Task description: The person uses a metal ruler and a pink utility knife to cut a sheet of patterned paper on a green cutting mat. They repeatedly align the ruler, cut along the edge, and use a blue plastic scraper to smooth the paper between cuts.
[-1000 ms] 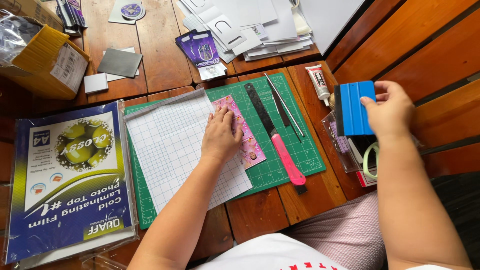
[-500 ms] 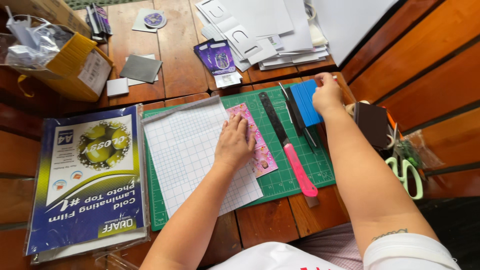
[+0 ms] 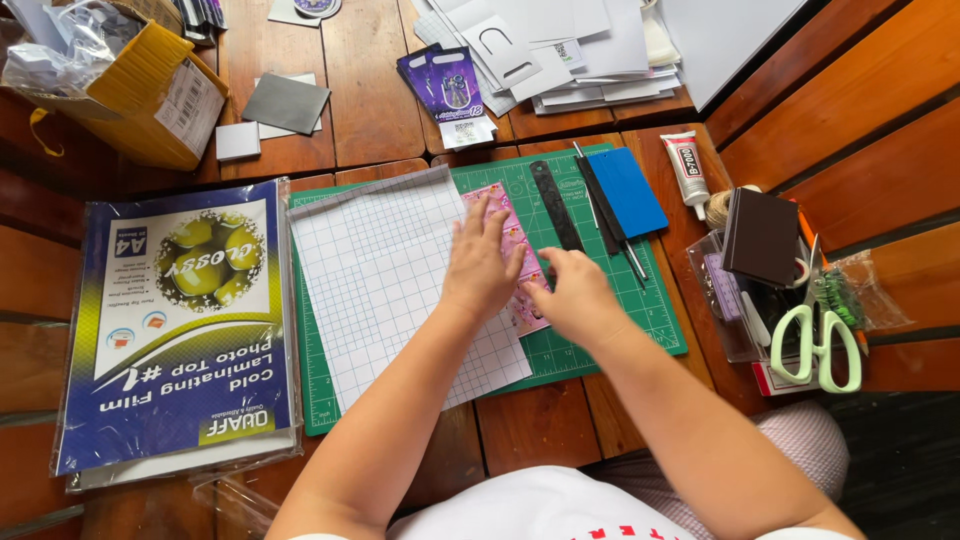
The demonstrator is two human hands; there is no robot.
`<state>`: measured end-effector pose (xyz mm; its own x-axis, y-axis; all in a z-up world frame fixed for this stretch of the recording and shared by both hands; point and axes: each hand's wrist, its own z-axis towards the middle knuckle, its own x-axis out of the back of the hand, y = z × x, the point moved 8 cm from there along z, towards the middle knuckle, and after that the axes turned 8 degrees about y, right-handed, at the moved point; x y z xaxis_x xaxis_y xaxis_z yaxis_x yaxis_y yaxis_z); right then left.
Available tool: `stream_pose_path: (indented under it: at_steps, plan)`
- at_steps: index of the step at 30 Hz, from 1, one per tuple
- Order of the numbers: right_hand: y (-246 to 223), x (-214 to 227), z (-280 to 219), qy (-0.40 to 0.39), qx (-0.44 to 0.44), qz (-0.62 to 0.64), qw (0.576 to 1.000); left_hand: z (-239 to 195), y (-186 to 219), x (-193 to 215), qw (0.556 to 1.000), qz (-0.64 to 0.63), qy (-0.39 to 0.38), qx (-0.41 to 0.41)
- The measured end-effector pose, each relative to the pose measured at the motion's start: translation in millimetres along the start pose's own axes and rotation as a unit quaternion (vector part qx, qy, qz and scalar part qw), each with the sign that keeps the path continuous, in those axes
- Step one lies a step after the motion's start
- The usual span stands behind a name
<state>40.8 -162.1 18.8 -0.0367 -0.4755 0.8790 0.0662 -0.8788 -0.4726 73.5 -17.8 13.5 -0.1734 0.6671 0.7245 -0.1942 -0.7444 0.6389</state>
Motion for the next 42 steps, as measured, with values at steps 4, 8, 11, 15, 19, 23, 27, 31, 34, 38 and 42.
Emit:
stream_pose_path:
  at_steps: [4, 8, 11, 15, 19, 23, 27, 31, 34, 38, 42]
  plan:
    - [-9.8, -0.9, -1.9, -0.004, -0.053, 0.004, 0.999, -12.7, -16.2, 8.3, 0.996, 0.081, 0.029, -0.002]
    - [7.5, -11.4, 9.0, -0.024, -0.17, 0.104, 0.98, -9.7, -30.0, 10.9, 0.996, 0.008, 0.08, 0.041]
    - [0.9, -1.7, 6.0, -0.045, -0.219, 0.237, 0.945, -8.9, -34.0, 15.3, 0.994, -0.039, 0.089, 0.052]
    - [-17.0, -11.6, 0.7, -0.165, -0.223, 0.489, 0.827, -37.2, 17.9, 57.7, 0.996, -0.071, -0.034, 0.041]
    - [-22.1, 5.6, 15.6, -0.163, -0.179, 0.514, 0.823, -112.6, 46.7, 81.5, 0.978, 0.014, -0.207, -0.017]
    - [-27.7, 28.5, 29.0, -0.182, -0.247, 0.403, 0.862, -155.2, 18.6, 82.4, 0.951, 0.237, -0.102, -0.171]
    - [-30.3, 48.8, 48.2, -0.22, -0.232, 0.305, 0.897, -151.2, -20.9, 117.3, 0.976, 0.019, -0.213, 0.045]
    - [-12.4, 45.8, 77.2, -0.255, -0.194, 0.243, 0.915, -131.8, -33.3, 207.8, 0.994, -0.085, -0.01, 0.066]
    - [-33.6, 49.9, 82.3, -0.306, -0.164, 0.156, 0.925, -122.0, -14.8, 239.4, 0.995, -0.077, 0.044, -0.041]
    - [-46.6, 32.9, 106.7, -0.273, -0.108, 0.042, 0.955, -134.1, -29.2, 202.1, 0.991, 0.025, -0.003, -0.134]
    - [-44.8, 1.3, 137.8, -0.172, -0.079, 0.058, 0.98, -148.2, -35.3, 167.9, 0.988, 0.101, -0.026, -0.114]
